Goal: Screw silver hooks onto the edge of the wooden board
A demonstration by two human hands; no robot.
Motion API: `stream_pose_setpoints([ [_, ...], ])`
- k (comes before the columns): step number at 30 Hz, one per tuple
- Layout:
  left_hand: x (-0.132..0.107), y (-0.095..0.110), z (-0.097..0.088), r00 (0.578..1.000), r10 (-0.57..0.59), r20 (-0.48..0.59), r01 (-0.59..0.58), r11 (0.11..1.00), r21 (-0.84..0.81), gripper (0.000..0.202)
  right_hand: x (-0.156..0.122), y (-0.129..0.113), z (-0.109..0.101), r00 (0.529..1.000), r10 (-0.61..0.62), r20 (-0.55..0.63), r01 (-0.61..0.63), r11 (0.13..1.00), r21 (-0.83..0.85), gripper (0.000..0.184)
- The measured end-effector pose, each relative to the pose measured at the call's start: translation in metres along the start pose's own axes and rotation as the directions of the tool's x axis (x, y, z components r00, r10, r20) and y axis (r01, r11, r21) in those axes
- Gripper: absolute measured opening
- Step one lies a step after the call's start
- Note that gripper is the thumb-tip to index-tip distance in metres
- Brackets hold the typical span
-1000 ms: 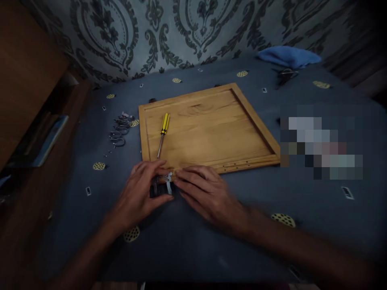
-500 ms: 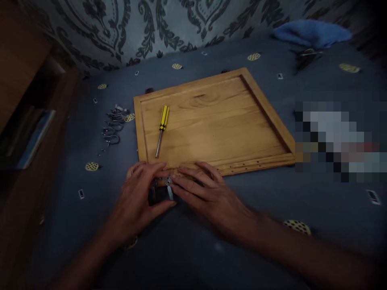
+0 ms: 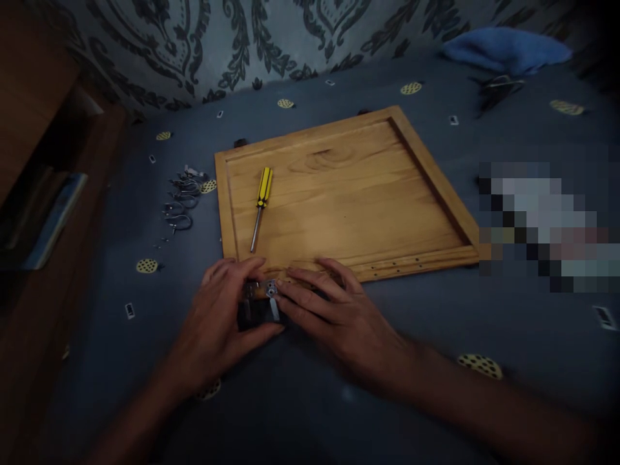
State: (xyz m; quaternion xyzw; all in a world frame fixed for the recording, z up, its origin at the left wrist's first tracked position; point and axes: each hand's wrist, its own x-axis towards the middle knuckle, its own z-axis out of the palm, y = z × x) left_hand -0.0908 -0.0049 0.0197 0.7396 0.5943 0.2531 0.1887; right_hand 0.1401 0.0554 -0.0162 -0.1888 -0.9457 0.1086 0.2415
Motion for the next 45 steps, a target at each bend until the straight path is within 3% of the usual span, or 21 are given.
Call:
stream_pose_setpoints([
  [8, 0.0011, 0.0007, 0.0014, 1.0, 0.025, -0.008, -0.025, 0.998, 0.056, 0.079, 0.001, -0.0015, -0.0002, 0.999, -0.014, -0.039, 0.013, 0.999, -0.034, 0.026],
  [32, 0.0003, 0.0023, 0.0005, 0.999, -0.038, -0.028, 0.038, 0.999, 0.01, 0.069, 0.0017, -0.0027, -0.0011, 0.999, -0.016, 0.034, 0.019, 0.996, -0.089, 0.03],
  [45, 0.003, 0.0029, -0.0014, 0.999, -0.048, 0.0, 0.048, 0.999, 0.011, 0.067, 0.0022, -0.0024, -0.0018, 0.999, -0.023, -0.044, 0.02, 0.998, -0.064, 0.034],
])
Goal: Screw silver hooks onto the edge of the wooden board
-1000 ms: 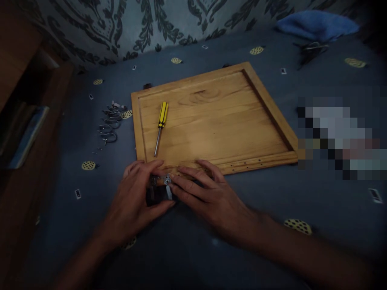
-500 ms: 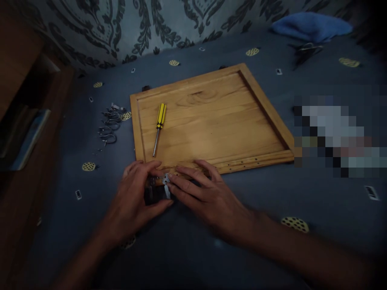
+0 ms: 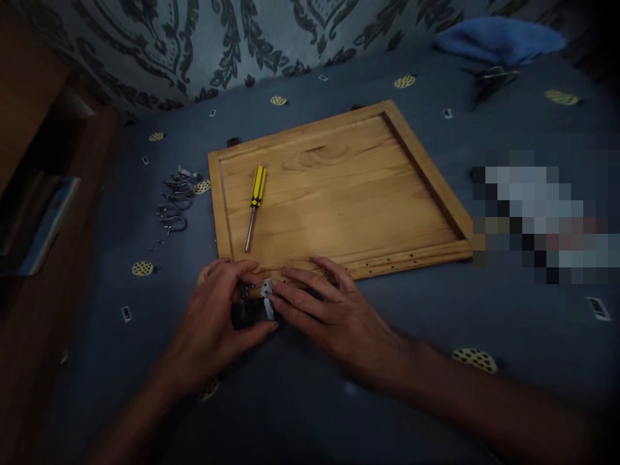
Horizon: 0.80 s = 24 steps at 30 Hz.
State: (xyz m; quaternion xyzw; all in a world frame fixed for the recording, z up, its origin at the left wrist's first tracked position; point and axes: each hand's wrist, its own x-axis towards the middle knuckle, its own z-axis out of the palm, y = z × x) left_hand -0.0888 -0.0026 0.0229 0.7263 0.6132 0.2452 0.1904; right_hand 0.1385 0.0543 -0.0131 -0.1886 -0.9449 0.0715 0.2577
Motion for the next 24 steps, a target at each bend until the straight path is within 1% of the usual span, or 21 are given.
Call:
stream_pose_setpoints([
  [3, 0.0004, -0.0001, -0.001, 1.0, -0.006, 0.012, 0.006, 1.0, -0.012, 0.067, 0.0002, -0.0001, -0.0011, 1.0, 0.006, 0.003, -0.006, 1.0, 0.006, 0.036],
  [7, -0.0015, -0.0016, 0.0009, 1.0, 0.0, -0.007, -0.001, 1.0, -0.021, 0.064, 0.0011, -0.0008, -0.0021, 1.0, 0.0, -0.011, 0.0, 1.0, -0.013, 0.037],
  [14, -0.0011, -0.0006, -0.0008, 1.0, 0.023, 0.003, -0.023, 0.999, 0.024, 0.064, -0.0019, -0.0012, 0.0003, 1.0, -0.005, 0.019, 0.005, 1.0, 0.011, 0.029],
  [19, 0.0004, 0.0004, -0.0024, 0.999, 0.036, 0.011, -0.037, 0.999, 0.028, 0.062, -0.0031, -0.0004, 0.0014, 1.0, -0.012, 0.005, 0.012, 0.999, 0.031, 0.03],
  [24, -0.0001, 0.0012, -0.0019, 1.0, -0.004, 0.01, 0.004, 1.0, 0.007, 0.063, -0.0028, 0.0, -0.0024, 0.999, -0.023, 0.029, 0.023, 0.999, 0.029, 0.032],
])
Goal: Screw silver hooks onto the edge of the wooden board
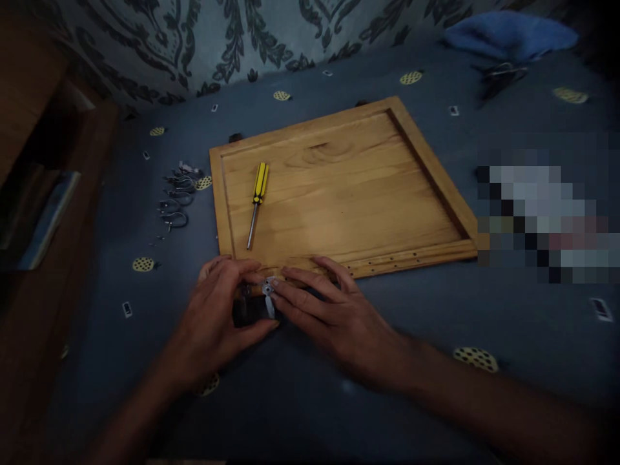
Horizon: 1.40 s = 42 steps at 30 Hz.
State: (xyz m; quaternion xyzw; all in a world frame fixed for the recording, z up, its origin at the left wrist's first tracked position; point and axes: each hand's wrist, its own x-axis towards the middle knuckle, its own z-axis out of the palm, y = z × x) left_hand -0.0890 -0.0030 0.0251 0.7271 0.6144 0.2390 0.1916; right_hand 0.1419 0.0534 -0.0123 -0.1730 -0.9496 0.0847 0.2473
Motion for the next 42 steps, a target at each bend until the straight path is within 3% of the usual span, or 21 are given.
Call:
stream_pose_setpoints([
  [6, 0.001, 0.001, -0.001, 1.0, -0.01, 0.01, 0.01, 1.0, -0.021, 0.062, 0.0, -0.001, 0.0, 0.998, 0.001, -0.062, 0.0, 1.0, 0.021, 0.031],
  [14, 0.002, 0.001, 0.0, 1.0, -0.004, -0.002, 0.004, 0.999, -0.043, 0.062, 0.001, -0.001, 0.003, 1.0, -0.001, 0.0, 0.001, 1.0, 0.016, 0.032],
  [18, 0.004, 0.005, -0.001, 0.999, 0.033, 0.009, -0.032, 0.998, -0.048, 0.059, 0.003, 0.001, 0.005, 1.0, 0.017, -0.025, -0.016, 1.0, 0.007, 0.029],
  [24, 0.003, 0.004, 0.001, 0.998, -0.019, 0.055, 0.021, 0.999, -0.031, 0.058, 0.003, 0.006, 0.017, 0.991, -0.038, -0.129, 0.032, 0.998, -0.049, 0.029],
  [28, 0.001, 0.001, -0.008, 0.997, -0.009, 0.077, 0.019, 0.992, -0.127, 0.062, 0.003, 0.007, 0.018, 0.99, -0.06, -0.13, 0.049, 0.995, -0.082, 0.031],
  [31, 0.0, -0.017, -0.028, 0.99, -0.106, -0.093, 0.086, 0.978, -0.191, 0.037, 0.003, 0.008, 0.017, 0.991, -0.066, -0.113, 0.056, 0.994, -0.094, 0.032],
  [33, 0.0, -0.04, -0.046, 0.913, -0.265, -0.309, 0.23, 0.962, -0.144, 0.023, 0.004, 0.008, 0.016, 0.99, -0.065, -0.123, 0.054, 0.994, -0.09, 0.032],
  [36, -0.002, -0.079, -0.067, 0.8, -0.378, -0.466, 0.373, 0.922, -0.108, 0.02, 0.005, 0.008, 0.016, 0.987, -0.076, -0.139, 0.065, 0.994, -0.084, 0.03],
  [38, -0.004, -0.1, -0.074, 0.763, -0.418, -0.494, 0.433, 0.897, -0.09, 0.015, 0.005, 0.008, 0.016, 0.988, -0.081, -0.128, 0.071, 0.994, -0.086, 0.03],
  [42, -0.005, -0.117, -0.071, 0.774, -0.439, -0.456, 0.465, 0.883, -0.061, 0.018, 0.004, 0.008, 0.016, 0.992, -0.059, -0.11, 0.052, 0.996, -0.067, 0.03],
])
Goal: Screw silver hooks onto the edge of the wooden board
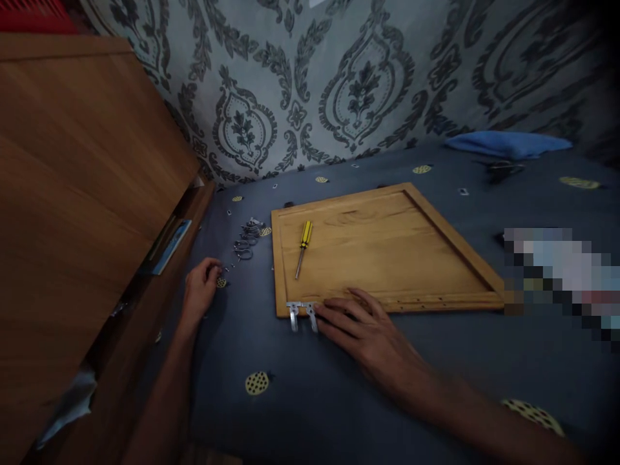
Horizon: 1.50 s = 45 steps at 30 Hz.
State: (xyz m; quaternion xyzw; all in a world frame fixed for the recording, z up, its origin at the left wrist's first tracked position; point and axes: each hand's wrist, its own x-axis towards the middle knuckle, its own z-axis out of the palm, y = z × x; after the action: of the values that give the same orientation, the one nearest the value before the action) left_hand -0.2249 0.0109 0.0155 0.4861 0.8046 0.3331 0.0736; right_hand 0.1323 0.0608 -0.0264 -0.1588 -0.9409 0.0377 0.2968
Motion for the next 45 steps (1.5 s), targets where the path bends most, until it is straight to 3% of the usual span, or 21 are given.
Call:
stream_pose_setpoints([
  [13, 0.001, 0.003, 0.002, 0.998, 0.039, 0.057, -0.046, 0.99, 0.135, 0.036, 0.003, 0.0, -0.001, 1.0, -0.021, -0.017, 0.021, 1.0, 0.011, 0.031],
  [22, 0.004, 0.004, 0.005, 0.995, 0.001, 0.102, -0.027, 0.967, 0.255, 0.028, 0.003, 0.001, -0.001, 0.999, -0.035, 0.039, 0.035, 0.999, 0.006, 0.035],
  [34, -0.009, 0.024, -0.007, 0.98, 0.015, 0.197, -0.116, 0.851, 0.512, 0.017, 0.004, 0.001, -0.003, 0.997, -0.045, 0.058, 0.044, 0.999, 0.007, 0.035],
  [40, -0.009, 0.028, -0.009, 0.983, -0.015, 0.182, -0.078, 0.867, 0.492, 0.016, 0.005, 0.0, -0.005, 0.996, -0.026, 0.081, 0.025, 1.0, 0.009, 0.033],
  [45, -0.01, 0.033, -0.015, 0.979, -0.021, 0.203, -0.051, 0.938, 0.344, 0.025, 0.008, -0.002, -0.01, 0.995, -0.022, 0.099, 0.021, 1.0, 0.013, 0.028],
])
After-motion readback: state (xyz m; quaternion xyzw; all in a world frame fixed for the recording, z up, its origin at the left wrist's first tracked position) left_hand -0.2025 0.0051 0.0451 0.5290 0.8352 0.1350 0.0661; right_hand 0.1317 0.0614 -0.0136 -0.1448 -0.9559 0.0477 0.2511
